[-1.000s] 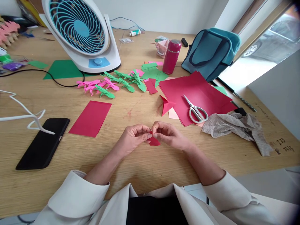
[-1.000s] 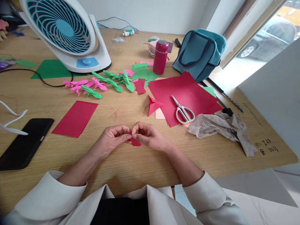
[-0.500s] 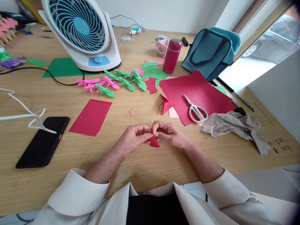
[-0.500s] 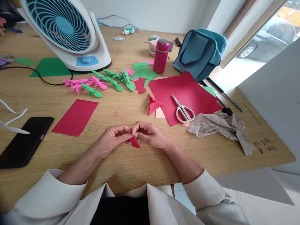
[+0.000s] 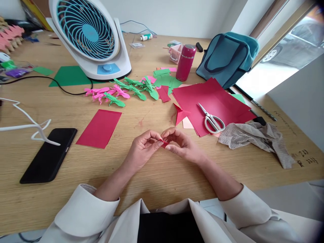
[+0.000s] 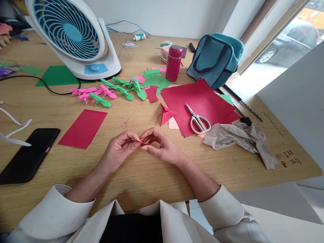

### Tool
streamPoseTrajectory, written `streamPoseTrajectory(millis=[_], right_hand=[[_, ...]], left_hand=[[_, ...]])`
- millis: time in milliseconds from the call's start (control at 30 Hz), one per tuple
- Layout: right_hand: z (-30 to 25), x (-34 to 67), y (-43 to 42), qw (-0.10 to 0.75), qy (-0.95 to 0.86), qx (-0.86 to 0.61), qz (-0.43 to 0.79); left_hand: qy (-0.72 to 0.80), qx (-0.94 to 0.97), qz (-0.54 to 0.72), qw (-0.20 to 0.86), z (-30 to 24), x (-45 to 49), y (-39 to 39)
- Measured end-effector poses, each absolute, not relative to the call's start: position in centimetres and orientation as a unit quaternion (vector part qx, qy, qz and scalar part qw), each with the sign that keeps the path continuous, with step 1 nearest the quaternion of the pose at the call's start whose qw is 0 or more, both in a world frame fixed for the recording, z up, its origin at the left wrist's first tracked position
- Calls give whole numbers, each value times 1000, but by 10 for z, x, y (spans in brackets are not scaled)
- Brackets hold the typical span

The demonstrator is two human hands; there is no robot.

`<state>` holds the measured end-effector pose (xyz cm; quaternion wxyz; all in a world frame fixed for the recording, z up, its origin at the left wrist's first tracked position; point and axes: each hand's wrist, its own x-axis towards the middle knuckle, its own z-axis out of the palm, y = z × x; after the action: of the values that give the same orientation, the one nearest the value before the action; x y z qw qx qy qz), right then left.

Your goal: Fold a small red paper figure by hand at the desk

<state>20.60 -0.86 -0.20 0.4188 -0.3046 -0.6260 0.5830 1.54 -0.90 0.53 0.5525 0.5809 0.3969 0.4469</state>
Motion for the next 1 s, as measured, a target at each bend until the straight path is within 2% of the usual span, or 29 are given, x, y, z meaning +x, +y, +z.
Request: streamPoseTrajectory(millis=[200,433,600,800,1000], right_hand=[[-7,200,-13,410,-633,-359,550],[1,200,-15,423,-711,-419,375],[3,199,-17,422,-765,-391,292],[2,198,-16,428,-780,-374,260],[0,199,-18,431,-778,-378,256]], left_hand=[[390,591,450,544,-1,17,-9],[422,697,441,376,3,11,-7],[414,743,424,311,8,11,-7],[411,767,424,251,10,10,-7],[413,765,422,257,12,9,-8]])
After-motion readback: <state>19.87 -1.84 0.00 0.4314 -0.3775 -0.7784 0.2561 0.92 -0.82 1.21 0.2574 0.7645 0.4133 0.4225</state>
